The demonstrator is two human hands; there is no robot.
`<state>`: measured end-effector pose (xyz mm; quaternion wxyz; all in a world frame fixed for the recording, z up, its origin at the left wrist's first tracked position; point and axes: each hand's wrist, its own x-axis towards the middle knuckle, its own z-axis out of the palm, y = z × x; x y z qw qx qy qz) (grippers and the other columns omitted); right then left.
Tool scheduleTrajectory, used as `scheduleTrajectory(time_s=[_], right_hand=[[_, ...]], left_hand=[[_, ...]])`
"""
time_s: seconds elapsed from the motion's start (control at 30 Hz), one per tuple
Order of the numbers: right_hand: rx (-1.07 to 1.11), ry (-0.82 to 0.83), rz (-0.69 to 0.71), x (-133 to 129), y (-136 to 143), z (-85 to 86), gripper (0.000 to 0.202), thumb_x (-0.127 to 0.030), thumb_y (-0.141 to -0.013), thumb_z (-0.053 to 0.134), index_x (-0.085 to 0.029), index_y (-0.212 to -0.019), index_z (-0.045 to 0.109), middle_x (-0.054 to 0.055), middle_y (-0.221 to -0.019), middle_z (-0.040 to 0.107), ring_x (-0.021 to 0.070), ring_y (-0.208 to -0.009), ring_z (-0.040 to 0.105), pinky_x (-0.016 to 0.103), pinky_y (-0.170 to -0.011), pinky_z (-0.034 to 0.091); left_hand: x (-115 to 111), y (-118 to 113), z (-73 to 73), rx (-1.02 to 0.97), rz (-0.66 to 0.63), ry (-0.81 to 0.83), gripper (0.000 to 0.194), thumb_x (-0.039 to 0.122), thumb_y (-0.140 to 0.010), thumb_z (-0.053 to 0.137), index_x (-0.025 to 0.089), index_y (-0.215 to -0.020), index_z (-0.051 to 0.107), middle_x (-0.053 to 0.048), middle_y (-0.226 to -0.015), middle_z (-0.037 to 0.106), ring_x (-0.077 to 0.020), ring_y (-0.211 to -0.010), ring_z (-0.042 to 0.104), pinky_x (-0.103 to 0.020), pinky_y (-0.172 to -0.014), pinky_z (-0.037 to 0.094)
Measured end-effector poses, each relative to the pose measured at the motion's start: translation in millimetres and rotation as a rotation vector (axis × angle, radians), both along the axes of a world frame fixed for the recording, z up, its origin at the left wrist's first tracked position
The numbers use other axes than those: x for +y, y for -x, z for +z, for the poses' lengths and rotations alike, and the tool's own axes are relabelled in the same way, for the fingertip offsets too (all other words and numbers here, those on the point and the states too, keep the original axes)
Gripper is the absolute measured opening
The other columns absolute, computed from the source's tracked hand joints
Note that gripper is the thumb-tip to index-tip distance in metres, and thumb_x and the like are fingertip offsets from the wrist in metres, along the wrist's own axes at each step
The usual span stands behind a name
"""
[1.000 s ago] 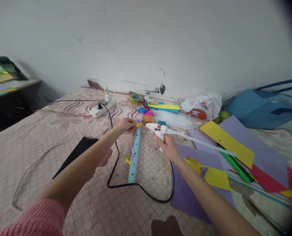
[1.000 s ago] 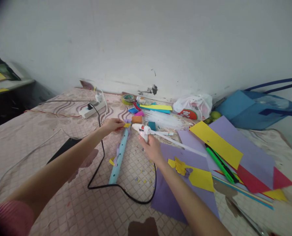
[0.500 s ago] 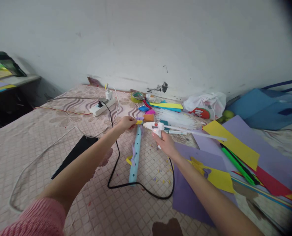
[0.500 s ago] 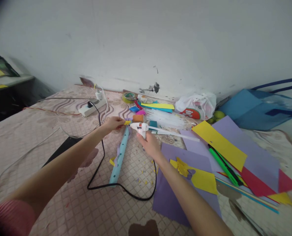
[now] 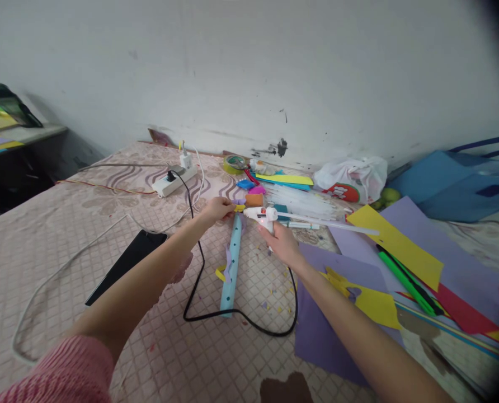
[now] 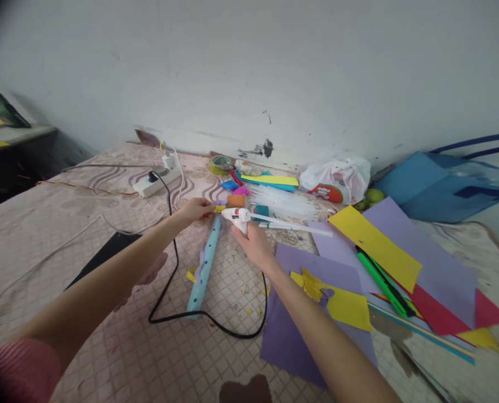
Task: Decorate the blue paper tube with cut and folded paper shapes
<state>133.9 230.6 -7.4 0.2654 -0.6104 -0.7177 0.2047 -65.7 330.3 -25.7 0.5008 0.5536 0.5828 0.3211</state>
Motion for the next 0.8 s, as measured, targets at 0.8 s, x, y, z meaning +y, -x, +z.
scheduleTrajectory(time_s=[0.8], right_hand=[[-0.108, -0.057, 0.015, 0, 3, 3.4, 0.032, -0.04, -0.089, 0.047, -0.015, -0.098, 0.065, 0.011, -0.09, 0.07, 0.0252, -0.087, 0.064, 0.027, -0.067, 0.041]], left_hand=[[-13, 2, 14.4, -0.135, 0.074, 0.089, 0.017, 0.012, -0.082, 0.059, 0.012, -0.065, 0.058, 0.002, -0.05, 0.053, -0.0039, -0.042, 0.046, -0.016, -0.046, 0.036]])
